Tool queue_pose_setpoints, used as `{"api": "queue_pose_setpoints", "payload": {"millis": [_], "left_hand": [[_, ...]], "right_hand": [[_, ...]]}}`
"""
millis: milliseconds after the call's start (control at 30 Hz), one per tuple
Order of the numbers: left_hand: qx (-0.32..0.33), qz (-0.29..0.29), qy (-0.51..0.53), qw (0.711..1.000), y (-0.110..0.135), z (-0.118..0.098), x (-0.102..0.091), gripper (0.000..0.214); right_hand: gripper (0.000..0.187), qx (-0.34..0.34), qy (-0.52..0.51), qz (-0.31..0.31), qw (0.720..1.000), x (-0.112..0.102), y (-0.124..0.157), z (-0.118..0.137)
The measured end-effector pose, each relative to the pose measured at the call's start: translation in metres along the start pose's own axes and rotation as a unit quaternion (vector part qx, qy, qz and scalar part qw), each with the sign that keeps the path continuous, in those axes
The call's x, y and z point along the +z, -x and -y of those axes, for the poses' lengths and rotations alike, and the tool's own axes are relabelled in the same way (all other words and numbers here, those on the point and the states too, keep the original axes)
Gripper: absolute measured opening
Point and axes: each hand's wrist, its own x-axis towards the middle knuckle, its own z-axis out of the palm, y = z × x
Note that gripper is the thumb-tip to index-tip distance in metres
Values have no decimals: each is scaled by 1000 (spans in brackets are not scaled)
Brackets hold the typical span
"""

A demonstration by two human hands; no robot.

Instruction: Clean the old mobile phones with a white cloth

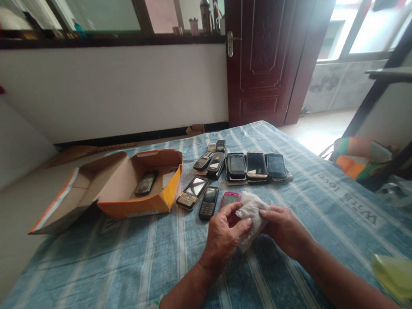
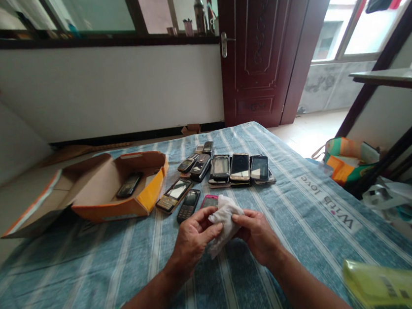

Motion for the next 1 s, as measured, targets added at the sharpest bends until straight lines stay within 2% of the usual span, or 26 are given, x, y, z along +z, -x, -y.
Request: {"api": "queue_pose_setpoints", "payload": {"millis": [200,300,533,600,733,900,1000], "left_hand": [[82,-21,-121,989,-2,2,-1,32],[107,-28,-149,983,-2,3,-1,31],[122,-12,-155,980,-2,12,-3,66],[128,9,-161,979,-1,12,-4,68],[117,40,-201,972,-1,8,-3,60],[138,12,-274,952,0,5,-3,35],[139,6,-280,950,-1,6,-4,22]], "right_hand": [[20,-14,-16,-5,1000,-3,-3,-2],[18,-18,-19,7,1000,-4,-3,-5],[15,-2,-39,4,999,-2,-2,-7],[15,0,-37,4,999,-2,-2,-7],[18,-3,-27,5,1000,-1,-2,-7],[24,-19,-14,-10,1000,-1,-2,-9],[25,-30,-11,-12,999,-1,-3,-10]]}}
